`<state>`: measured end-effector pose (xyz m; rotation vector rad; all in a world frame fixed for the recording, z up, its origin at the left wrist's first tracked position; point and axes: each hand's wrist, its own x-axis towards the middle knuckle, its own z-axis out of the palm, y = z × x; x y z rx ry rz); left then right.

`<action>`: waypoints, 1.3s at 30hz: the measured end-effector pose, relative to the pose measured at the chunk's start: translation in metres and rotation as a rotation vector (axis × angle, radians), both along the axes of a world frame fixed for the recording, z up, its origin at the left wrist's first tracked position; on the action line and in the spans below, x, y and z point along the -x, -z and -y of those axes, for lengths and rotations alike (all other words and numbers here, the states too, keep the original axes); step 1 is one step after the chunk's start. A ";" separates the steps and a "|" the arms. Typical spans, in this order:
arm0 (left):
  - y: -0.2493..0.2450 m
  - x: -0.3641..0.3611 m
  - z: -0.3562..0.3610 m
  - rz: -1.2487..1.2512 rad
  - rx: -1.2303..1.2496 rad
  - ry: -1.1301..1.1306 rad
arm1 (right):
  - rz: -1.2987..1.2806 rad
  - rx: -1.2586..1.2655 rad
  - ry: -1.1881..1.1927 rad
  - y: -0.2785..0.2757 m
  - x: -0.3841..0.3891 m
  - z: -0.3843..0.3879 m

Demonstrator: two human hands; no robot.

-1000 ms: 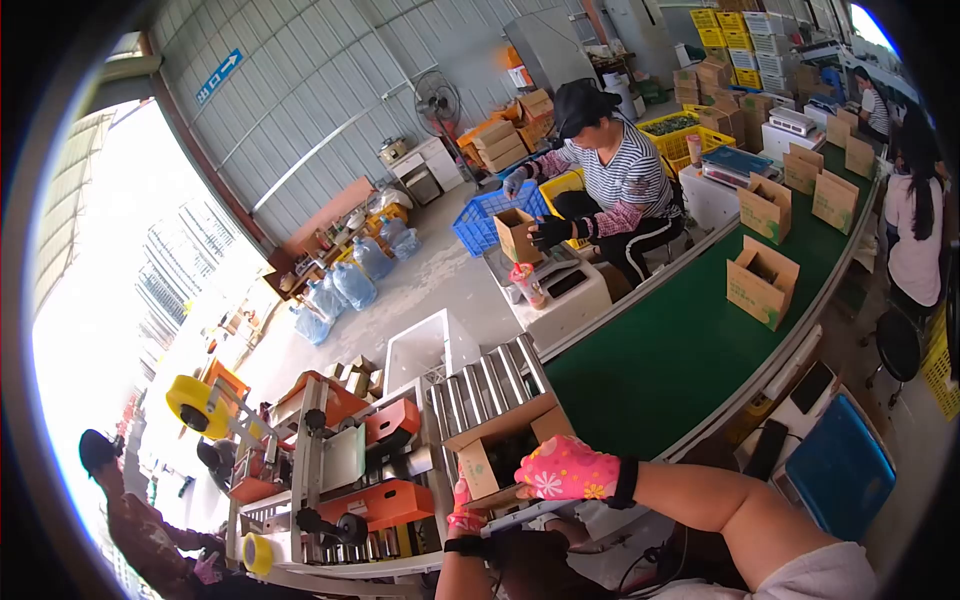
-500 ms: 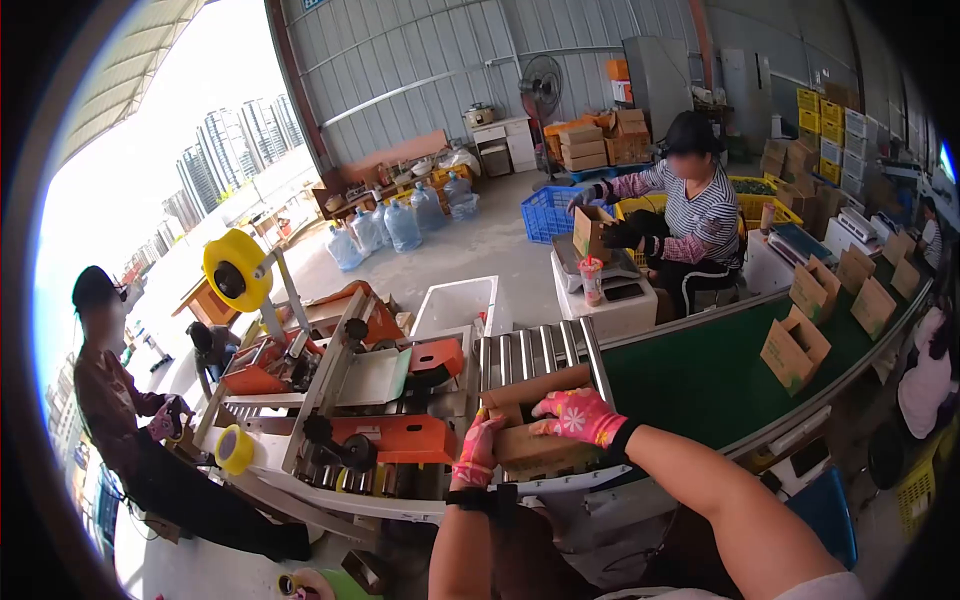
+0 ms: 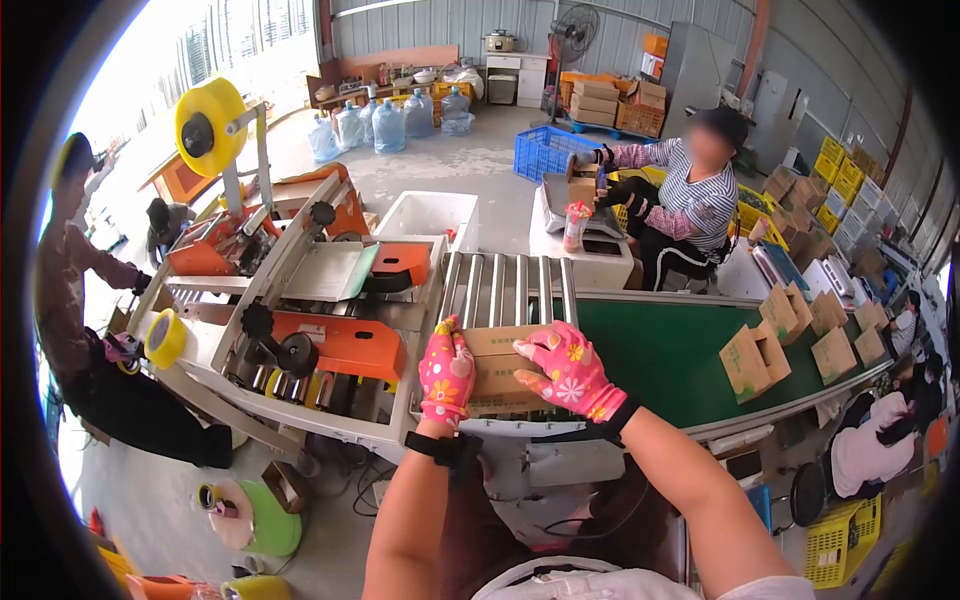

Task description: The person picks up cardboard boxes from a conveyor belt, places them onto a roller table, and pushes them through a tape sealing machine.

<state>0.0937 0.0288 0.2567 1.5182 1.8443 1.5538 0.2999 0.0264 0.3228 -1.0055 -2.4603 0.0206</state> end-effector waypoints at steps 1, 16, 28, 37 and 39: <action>0.002 0.001 0.001 0.017 0.006 -0.016 | 0.037 -0.157 -0.063 0.000 -0.005 0.001; -0.013 0.048 -0.087 -0.005 -0.032 -0.334 | 0.247 0.315 0.262 0.017 0.077 -0.111; 0.087 0.050 0.014 -0.447 0.069 -0.031 | -0.069 0.514 -0.024 0.043 0.212 -0.158; 0.089 0.047 0.011 -0.516 -0.021 -0.032 | 0.406 0.674 0.113 0.079 0.056 -0.098; 0.081 0.044 0.011 -0.559 0.079 -0.041 | 0.347 0.514 0.163 0.090 0.002 -0.067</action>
